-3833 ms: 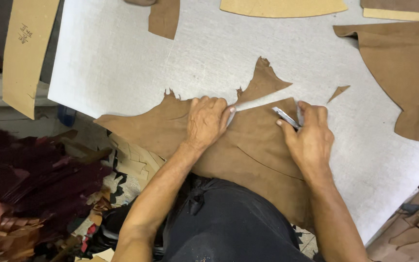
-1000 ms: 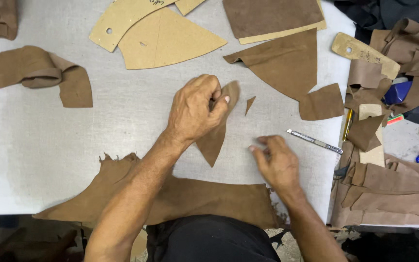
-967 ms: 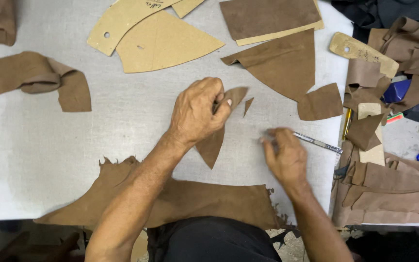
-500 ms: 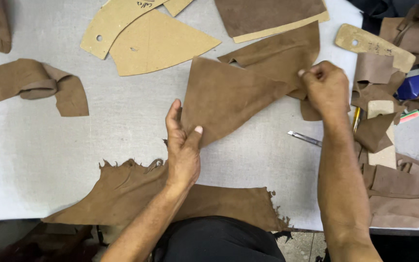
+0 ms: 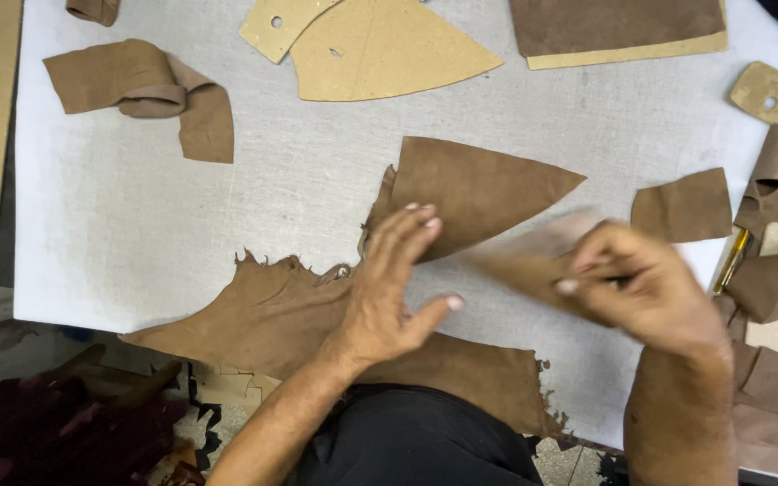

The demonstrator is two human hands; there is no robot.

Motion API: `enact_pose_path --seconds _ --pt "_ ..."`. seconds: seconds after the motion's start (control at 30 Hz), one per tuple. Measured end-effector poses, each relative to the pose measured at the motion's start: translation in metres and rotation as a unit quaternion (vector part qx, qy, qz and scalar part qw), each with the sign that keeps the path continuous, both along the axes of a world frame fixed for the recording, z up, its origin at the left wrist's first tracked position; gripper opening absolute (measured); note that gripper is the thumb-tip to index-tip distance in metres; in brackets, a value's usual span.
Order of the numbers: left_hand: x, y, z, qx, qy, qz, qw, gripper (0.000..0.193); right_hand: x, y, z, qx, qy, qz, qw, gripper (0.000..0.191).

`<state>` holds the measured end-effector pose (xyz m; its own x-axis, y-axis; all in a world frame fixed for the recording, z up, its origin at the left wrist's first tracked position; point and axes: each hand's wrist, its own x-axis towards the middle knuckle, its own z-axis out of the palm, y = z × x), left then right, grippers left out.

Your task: The person uses a utility knife to cut a large piece of brown leather on a white worktable. They place a cardboard pattern on the leather, trace its outline, and cut along the marked lines to produce shaped leather pieces.

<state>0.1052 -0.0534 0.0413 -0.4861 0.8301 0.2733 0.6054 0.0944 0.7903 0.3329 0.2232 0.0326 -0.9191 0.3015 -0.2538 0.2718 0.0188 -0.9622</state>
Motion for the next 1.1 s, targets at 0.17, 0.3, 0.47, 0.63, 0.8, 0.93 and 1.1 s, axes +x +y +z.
enact_pose_path --seconds 0.17,0.3,0.47,0.63,0.8,0.93,1.1 --pt "0.008 0.016 -0.003 -0.173 -0.169 -0.109 0.964 0.028 -0.064 -0.073 0.019 0.083 -0.069 0.013 0.994 0.033" --pt "-0.015 0.008 -0.038 -0.115 -0.398 0.132 0.901 0.013 -0.080 -0.091 0.000 0.033 -0.255 0.001 0.966 0.081" --pt "-0.037 -0.002 -0.048 -0.137 -0.286 0.158 0.935 0.024 -0.080 -0.088 -0.016 0.130 -0.225 -0.099 0.961 0.053" --pt "-0.057 0.009 -0.032 -0.259 -0.267 0.135 0.918 0.026 -0.083 -0.107 -0.012 0.293 -0.258 0.015 0.921 0.029" --pt "-0.082 0.022 -0.022 -0.169 -0.281 0.011 0.945 0.008 -0.085 -0.109 -0.014 0.277 -0.270 0.026 0.922 0.015" --pt "-0.113 0.042 -0.013 -0.012 -0.301 -0.007 0.953 0.020 -0.084 -0.048 -0.016 0.579 0.069 -0.114 0.805 0.013" --pt "-0.124 0.046 -0.004 0.041 -0.129 -0.153 0.979 0.041 -0.084 -0.015 -0.015 0.627 0.117 -0.106 0.763 0.013"
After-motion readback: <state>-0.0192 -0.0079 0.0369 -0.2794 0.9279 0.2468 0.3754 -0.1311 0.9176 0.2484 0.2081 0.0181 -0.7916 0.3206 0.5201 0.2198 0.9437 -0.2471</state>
